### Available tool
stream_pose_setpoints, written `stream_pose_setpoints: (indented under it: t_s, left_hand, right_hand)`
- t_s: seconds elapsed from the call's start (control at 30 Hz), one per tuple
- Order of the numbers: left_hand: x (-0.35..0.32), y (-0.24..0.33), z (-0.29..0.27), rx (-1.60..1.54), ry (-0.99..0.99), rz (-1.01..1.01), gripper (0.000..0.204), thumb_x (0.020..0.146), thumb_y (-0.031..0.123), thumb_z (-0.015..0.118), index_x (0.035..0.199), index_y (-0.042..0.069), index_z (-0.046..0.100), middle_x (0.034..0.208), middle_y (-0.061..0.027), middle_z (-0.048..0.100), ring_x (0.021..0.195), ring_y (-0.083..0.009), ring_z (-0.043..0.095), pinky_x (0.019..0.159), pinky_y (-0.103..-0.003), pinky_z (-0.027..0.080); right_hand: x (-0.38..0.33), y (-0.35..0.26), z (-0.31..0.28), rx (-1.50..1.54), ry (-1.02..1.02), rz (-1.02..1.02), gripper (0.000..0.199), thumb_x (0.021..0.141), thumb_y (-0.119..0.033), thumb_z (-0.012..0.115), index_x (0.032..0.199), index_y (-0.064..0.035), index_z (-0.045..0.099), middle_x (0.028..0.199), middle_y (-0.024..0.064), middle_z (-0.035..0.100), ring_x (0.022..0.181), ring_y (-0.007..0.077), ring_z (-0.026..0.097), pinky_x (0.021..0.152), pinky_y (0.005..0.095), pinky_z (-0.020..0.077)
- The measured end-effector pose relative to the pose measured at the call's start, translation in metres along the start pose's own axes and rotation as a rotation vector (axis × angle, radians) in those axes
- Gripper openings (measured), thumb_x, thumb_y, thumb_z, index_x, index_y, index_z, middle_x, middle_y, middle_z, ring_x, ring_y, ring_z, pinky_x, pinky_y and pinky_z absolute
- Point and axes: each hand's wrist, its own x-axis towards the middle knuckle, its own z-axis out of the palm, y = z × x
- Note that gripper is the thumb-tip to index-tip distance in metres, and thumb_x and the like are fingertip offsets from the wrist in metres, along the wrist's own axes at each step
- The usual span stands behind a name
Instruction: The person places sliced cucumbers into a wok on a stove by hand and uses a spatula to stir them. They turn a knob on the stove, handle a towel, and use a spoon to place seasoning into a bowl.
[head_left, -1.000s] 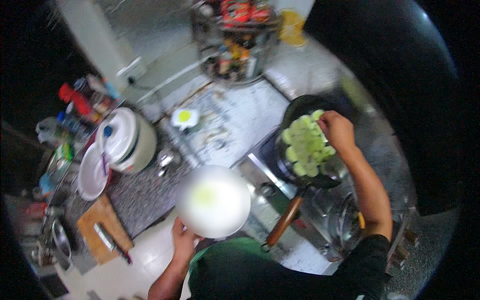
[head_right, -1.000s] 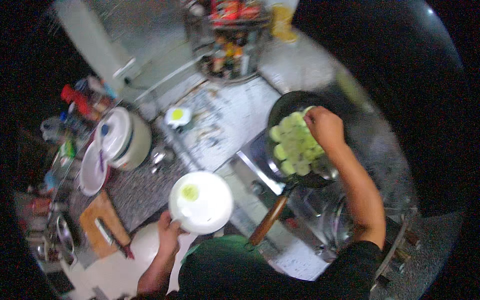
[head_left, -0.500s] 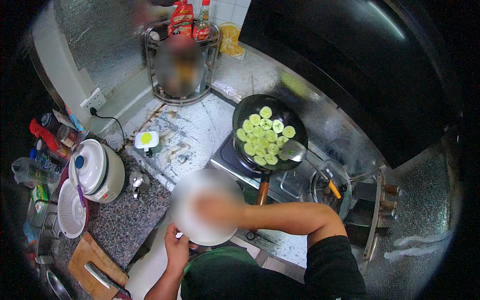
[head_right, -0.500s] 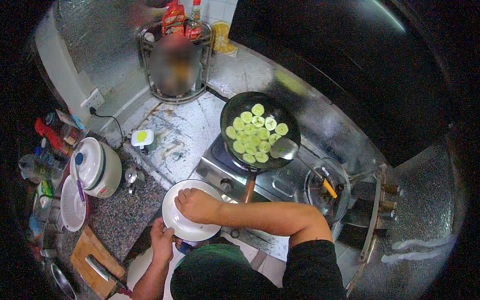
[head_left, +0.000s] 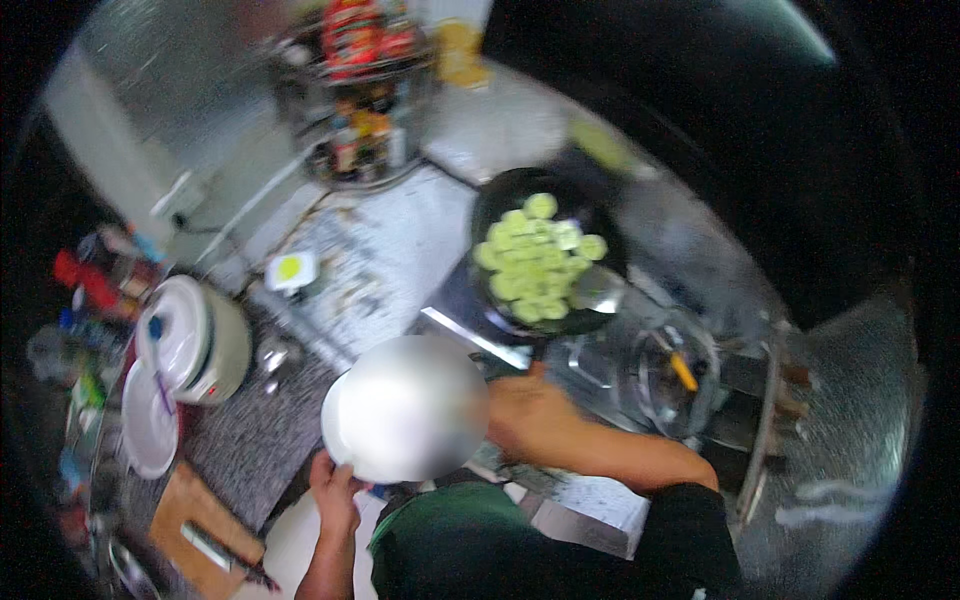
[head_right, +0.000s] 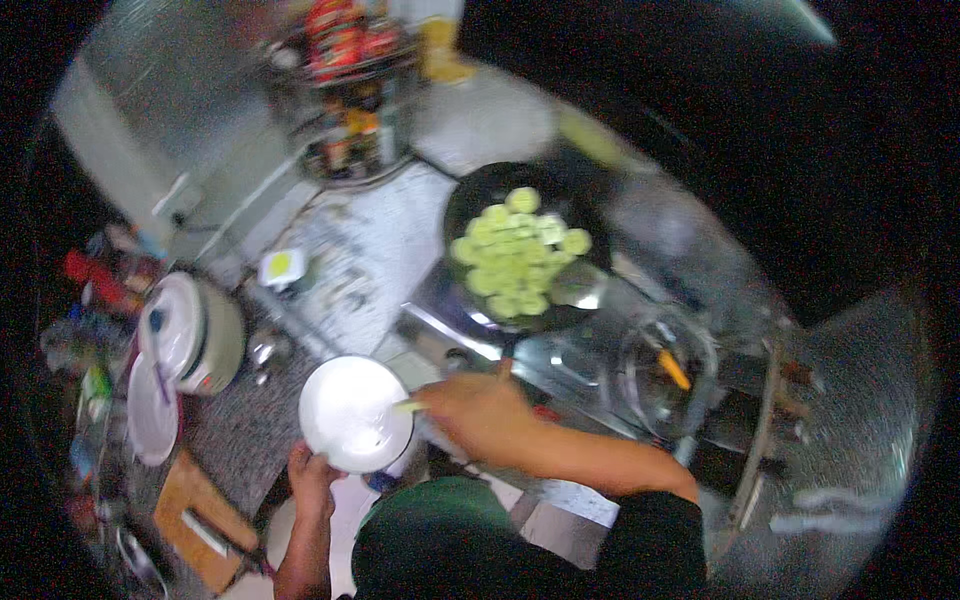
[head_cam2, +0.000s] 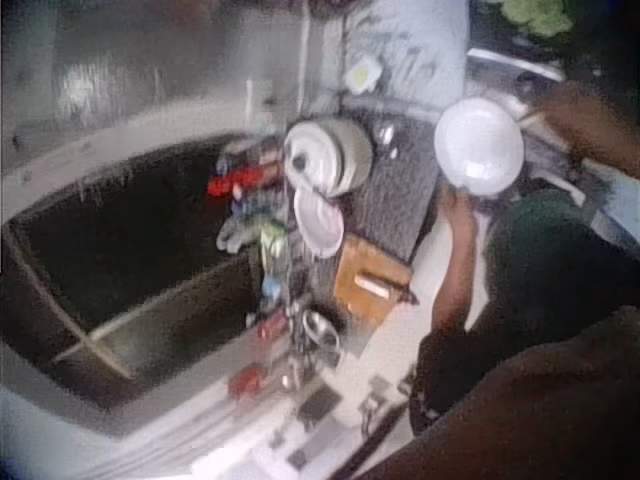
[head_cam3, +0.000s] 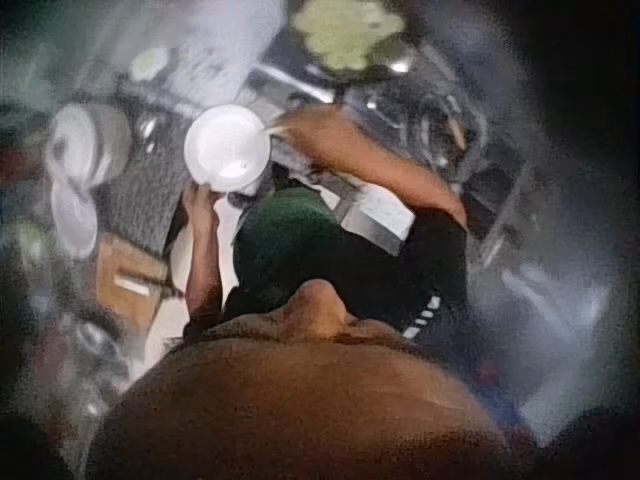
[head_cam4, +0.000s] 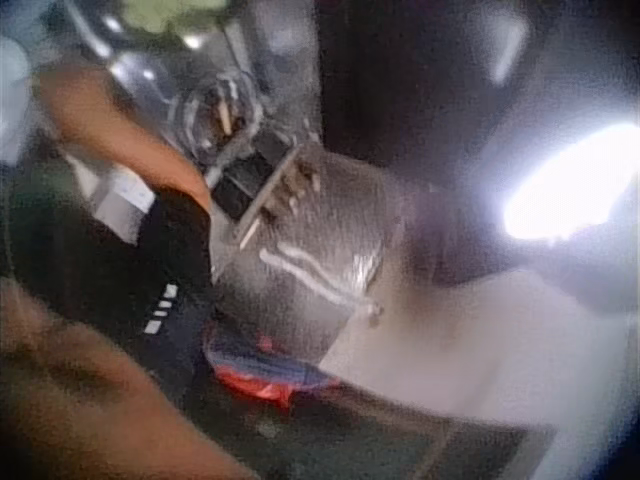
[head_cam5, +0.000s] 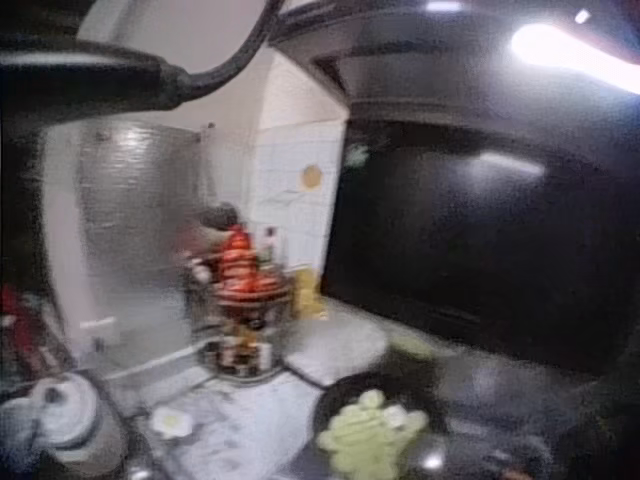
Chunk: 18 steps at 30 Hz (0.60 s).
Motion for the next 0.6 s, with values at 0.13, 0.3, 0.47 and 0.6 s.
stream_pose_setpoints:
  t_s: [0.13,0.3,0.47,0.6]
  left_hand:
    - [0.019,-0.018,-0.042,-0.075,0.210,-0.027,0.021,0.078,0.006,0.051,0.098,0.002,0.052,0.086,-0.0103,0.060,0.064,-0.0193,0.061,0.054,-0.031,0.053]
    - [0.039,-0.040,-0.100,-0.157,0.319,-0.089,0.024,0.078,0.003,0.048,0.102,0.003,0.047,0.082,-0.0113,0.060,0.061,-0.0203,0.061,0.054,-0.032,0.055]
    - [0.049,-0.067,-0.158,-0.207,0.391,-0.079,0.028,0.078,0.001,0.048,0.106,0.004,0.047,0.083,-0.0109,0.059,0.061,-0.0207,0.061,0.055,-0.033,0.056]
    - [0.068,-0.126,-0.222,-0.096,0.383,0.113,0.033,0.078,0.000,0.049,0.111,0.003,0.044,0.087,-0.0113,0.059,0.063,-0.0220,0.061,0.056,-0.034,0.056]
  right_hand:
    - [-0.036,-0.002,0.000,0.326,0.198,0.452,0.023,0.076,0.001,0.063,0.099,-0.0019,0.063,0.093,0.0151,0.065,0.078,0.0281,0.063,0.069,0.0356,0.0504]
    - [-0.046,-0.048,0.035,0.518,0.330,0.511,0.016,0.078,0.000,0.063,0.094,0.0005,0.064,0.092,0.0146,0.062,0.078,0.0238,0.061,0.069,0.0314,0.0484]
    - [-0.016,-0.097,0.077,0.553,0.217,0.366,0.017,0.078,-0.002,0.065,0.095,-0.0008,0.064,0.088,0.0123,0.056,0.076,0.0216,0.058,0.067,0.0291,0.0473]
    - [0.000,-0.126,0.123,0.730,0.134,0.449,0.017,0.082,-0.003,0.063,0.098,0.0004,0.063,0.087,0.0103,0.056,0.076,0.0173,0.058,0.067,0.0268,0.0468]
